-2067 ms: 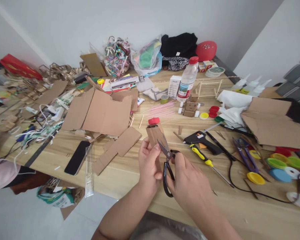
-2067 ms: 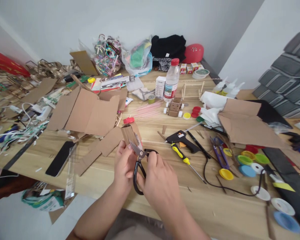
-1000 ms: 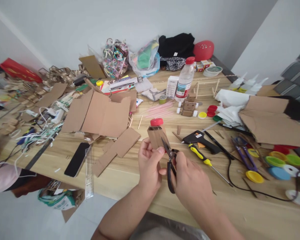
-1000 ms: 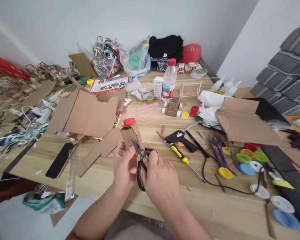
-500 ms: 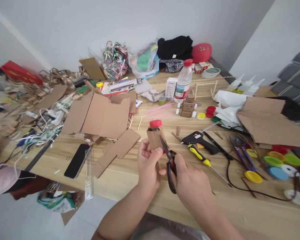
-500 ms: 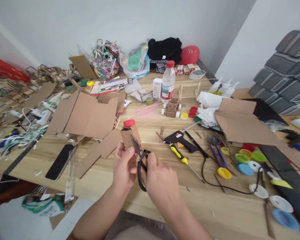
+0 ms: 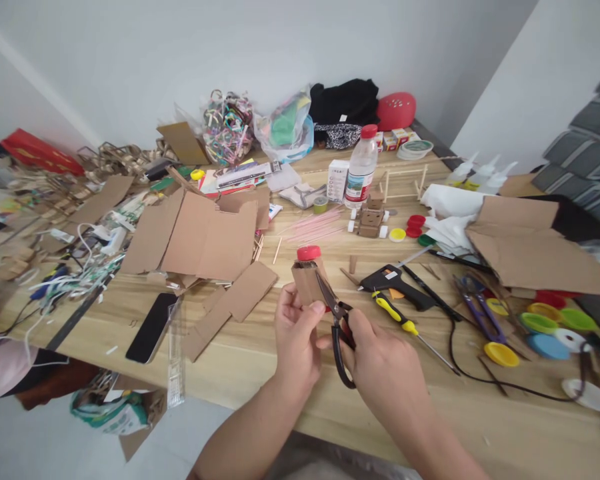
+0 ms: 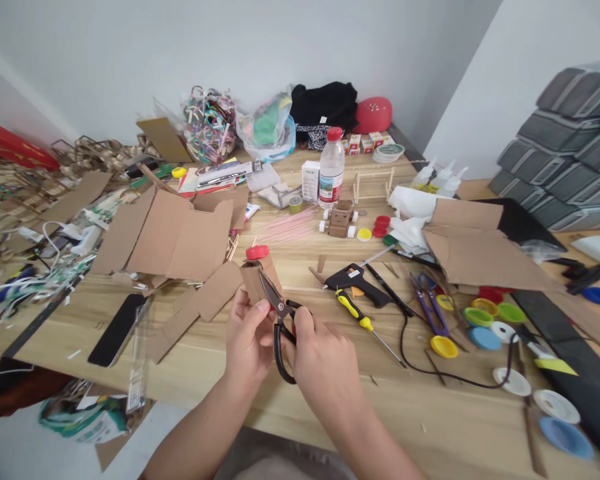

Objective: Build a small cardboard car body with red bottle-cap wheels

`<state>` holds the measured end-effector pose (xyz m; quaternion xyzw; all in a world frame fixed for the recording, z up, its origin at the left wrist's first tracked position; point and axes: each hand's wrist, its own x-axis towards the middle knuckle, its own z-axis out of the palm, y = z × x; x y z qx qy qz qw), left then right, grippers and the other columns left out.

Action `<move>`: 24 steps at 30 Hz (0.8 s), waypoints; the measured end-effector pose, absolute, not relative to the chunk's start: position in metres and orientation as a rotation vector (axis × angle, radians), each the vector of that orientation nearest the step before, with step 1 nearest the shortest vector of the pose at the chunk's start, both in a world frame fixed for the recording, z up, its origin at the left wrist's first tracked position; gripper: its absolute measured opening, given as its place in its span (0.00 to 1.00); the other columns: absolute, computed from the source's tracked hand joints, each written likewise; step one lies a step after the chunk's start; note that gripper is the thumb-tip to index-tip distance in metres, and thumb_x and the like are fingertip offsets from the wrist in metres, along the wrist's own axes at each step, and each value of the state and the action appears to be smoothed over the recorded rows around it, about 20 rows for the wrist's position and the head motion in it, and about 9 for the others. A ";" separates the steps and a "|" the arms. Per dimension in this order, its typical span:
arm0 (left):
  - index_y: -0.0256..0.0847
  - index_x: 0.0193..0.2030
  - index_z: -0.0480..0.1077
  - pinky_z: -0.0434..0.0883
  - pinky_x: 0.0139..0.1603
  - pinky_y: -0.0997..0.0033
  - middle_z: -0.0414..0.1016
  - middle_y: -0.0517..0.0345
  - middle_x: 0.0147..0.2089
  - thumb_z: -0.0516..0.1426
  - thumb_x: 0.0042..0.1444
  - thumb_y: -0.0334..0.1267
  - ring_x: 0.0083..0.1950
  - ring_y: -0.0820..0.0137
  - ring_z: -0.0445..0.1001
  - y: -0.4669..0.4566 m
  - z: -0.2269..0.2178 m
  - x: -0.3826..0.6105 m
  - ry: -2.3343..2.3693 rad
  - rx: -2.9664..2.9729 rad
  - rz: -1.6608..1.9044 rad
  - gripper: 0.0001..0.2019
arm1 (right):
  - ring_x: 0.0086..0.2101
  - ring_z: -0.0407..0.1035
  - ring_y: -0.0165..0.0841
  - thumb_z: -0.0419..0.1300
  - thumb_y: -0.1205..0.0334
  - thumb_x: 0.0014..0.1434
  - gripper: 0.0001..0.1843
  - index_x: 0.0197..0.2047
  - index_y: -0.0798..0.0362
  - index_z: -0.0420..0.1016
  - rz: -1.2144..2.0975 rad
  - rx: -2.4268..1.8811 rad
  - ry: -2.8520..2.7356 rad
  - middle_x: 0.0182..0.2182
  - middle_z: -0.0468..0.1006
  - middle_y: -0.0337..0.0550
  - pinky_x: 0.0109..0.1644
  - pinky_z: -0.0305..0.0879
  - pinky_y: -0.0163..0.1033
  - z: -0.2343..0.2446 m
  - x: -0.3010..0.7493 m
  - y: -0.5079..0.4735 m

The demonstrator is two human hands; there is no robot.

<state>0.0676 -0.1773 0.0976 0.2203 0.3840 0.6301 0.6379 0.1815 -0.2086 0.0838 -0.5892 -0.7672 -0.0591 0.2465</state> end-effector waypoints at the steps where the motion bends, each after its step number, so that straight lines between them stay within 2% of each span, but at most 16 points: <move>1: 0.44 0.38 0.69 0.48 0.13 0.85 0.76 0.65 0.30 0.75 0.37 0.42 0.22 0.80 0.67 -0.177 0.097 0.067 0.876 0.507 1.436 0.24 | 0.18 0.65 0.35 0.54 0.67 0.65 0.09 0.32 0.47 0.65 -0.170 -1.618 -2.098 0.18 0.71 0.35 0.24 0.48 0.37 0.085 0.181 -0.208; 3: 0.44 0.38 0.69 0.53 0.15 0.85 0.76 0.65 0.30 0.75 0.38 0.42 0.23 0.79 0.69 -0.178 0.096 0.067 0.868 0.527 1.433 0.25 | 0.19 0.66 0.36 0.53 0.67 0.65 0.09 0.32 0.47 0.64 -0.216 -1.628 -2.108 0.18 0.71 0.36 0.25 0.51 0.38 0.089 0.179 -0.206; 6: 0.44 0.38 0.69 0.64 0.22 0.83 0.78 0.64 0.31 0.76 0.39 0.42 0.26 0.78 0.73 -0.177 0.092 0.067 0.867 0.544 1.447 0.24 | 0.20 0.68 0.38 0.52 0.68 0.65 0.09 0.33 0.46 0.62 -0.286 -1.622 -2.112 0.18 0.72 0.38 0.28 0.54 0.40 0.093 0.177 -0.204; 9: 0.44 0.38 0.70 0.68 0.26 0.81 0.78 0.64 0.31 0.76 0.38 0.41 0.27 0.77 0.74 -0.177 0.091 0.068 0.878 0.537 1.468 0.23 | 0.20 0.68 0.38 0.54 0.67 0.64 0.09 0.33 0.46 0.61 -0.263 -1.640 -2.120 0.19 0.73 0.38 0.27 0.53 0.40 0.094 0.177 -0.204; 12: 0.43 0.37 0.71 0.64 0.23 0.83 0.79 0.63 0.32 0.75 0.37 0.41 0.26 0.79 0.72 -0.177 0.093 0.069 0.888 0.534 1.464 0.22 | 0.20 0.68 0.37 0.57 0.66 0.63 0.08 0.32 0.46 0.63 -0.208 -1.657 -2.131 0.19 0.73 0.38 0.24 0.50 0.38 0.092 0.180 -0.205; 16: 0.43 0.36 0.72 0.50 0.15 0.85 0.78 0.63 0.32 0.75 0.36 0.41 0.23 0.80 0.68 -0.178 0.098 0.070 0.907 0.517 1.465 0.22 | 0.19 0.68 0.36 0.57 0.66 0.64 0.09 0.32 0.47 0.65 -0.103 -1.681 -2.110 0.19 0.73 0.37 0.23 0.47 0.37 0.088 0.182 -0.207; 19: 0.42 0.35 0.72 0.48 0.15 0.85 0.78 0.63 0.32 0.75 0.35 0.40 0.23 0.80 0.67 -0.179 0.099 0.070 0.921 0.494 1.471 0.22 | 0.19 0.69 0.35 0.56 0.67 0.64 0.09 0.31 0.47 0.66 0.013 -1.661 -2.063 0.18 0.73 0.38 0.23 0.48 0.36 0.087 0.182 -0.206; 22: 0.42 0.35 0.72 0.58 0.19 0.84 0.78 0.63 0.32 0.75 0.35 0.39 0.26 0.78 0.71 -0.179 0.098 0.070 0.928 0.505 1.476 0.22 | 0.18 0.69 0.35 0.56 0.66 0.62 0.08 0.31 0.47 0.67 0.282 -1.617 -1.968 0.19 0.75 0.38 0.22 0.50 0.36 0.089 0.180 -0.206; 24: 0.43 0.36 0.73 0.69 0.28 0.80 0.79 0.63 0.32 0.75 0.34 0.38 0.30 0.75 0.75 -0.177 0.097 0.070 0.940 0.518 1.523 0.22 | 0.16 0.67 0.35 0.54 0.63 0.64 0.09 0.31 0.46 0.66 0.586 -1.540 -1.860 0.18 0.74 0.37 0.21 0.54 0.36 0.092 0.181 -0.206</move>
